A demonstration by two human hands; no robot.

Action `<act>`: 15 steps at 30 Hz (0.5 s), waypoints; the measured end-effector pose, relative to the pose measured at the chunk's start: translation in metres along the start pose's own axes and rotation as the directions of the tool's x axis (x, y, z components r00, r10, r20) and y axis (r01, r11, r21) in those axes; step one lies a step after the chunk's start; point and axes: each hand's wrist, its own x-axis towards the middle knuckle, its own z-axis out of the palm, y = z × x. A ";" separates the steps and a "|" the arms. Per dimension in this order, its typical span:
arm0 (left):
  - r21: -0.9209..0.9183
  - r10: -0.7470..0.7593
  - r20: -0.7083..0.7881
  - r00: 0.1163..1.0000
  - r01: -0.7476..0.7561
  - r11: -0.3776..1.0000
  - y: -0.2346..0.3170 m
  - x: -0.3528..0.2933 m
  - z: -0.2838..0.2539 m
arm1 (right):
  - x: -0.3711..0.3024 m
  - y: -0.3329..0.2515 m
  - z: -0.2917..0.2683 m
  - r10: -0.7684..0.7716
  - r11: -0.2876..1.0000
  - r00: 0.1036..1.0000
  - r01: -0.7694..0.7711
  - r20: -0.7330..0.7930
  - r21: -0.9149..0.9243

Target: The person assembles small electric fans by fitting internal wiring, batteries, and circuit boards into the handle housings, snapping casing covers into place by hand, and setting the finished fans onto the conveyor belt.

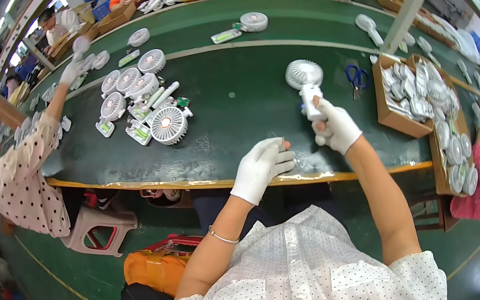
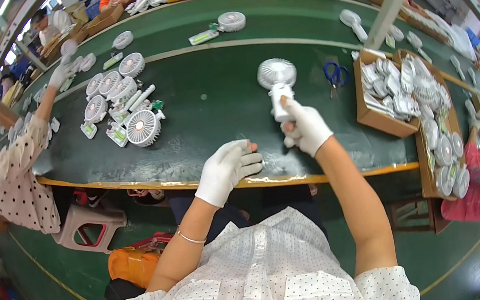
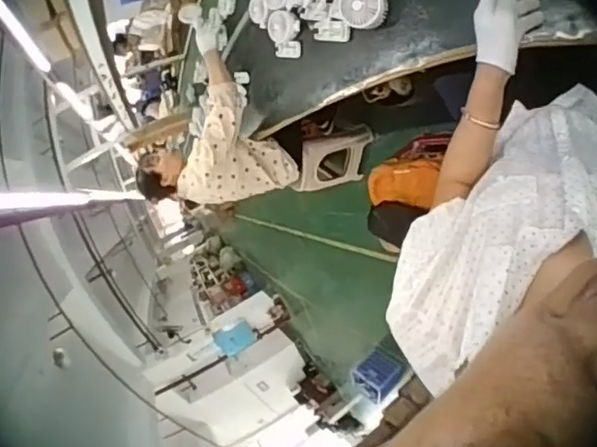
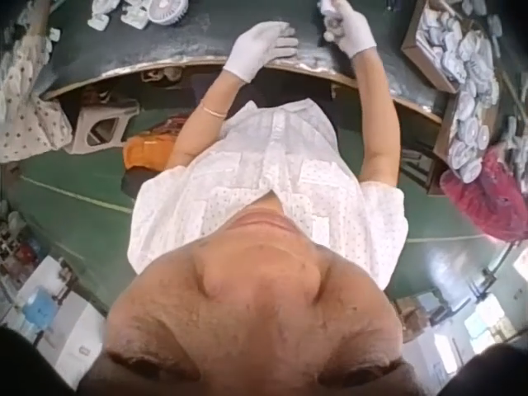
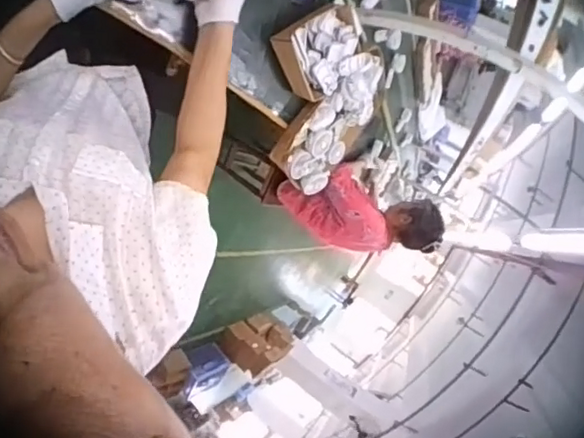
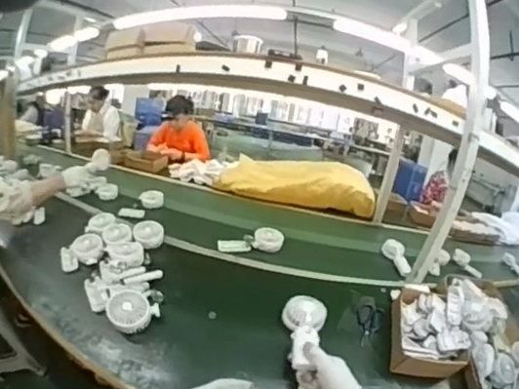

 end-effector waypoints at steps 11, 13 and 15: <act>-0.207 -0.104 0.389 0.915 0.197 0.958 0.001 0.020 -0.036 | 0.226 -0.098 -0.087 -0.515 0.857 0.739 0.442 -0.434 -0.265; -0.222 -0.163 0.404 0.900 0.269 0.937 0.004 0.018 -0.040 | 0.248 -0.094 -0.043 -0.586 0.694 0.770 0.314 -0.254 -0.648; -0.178 -0.203 0.385 0.901 0.288 0.941 0.009 0.018 -0.038 | 0.277 -0.083 -0.006 -0.844 -0.106 0.453 0.386 0.288 -0.916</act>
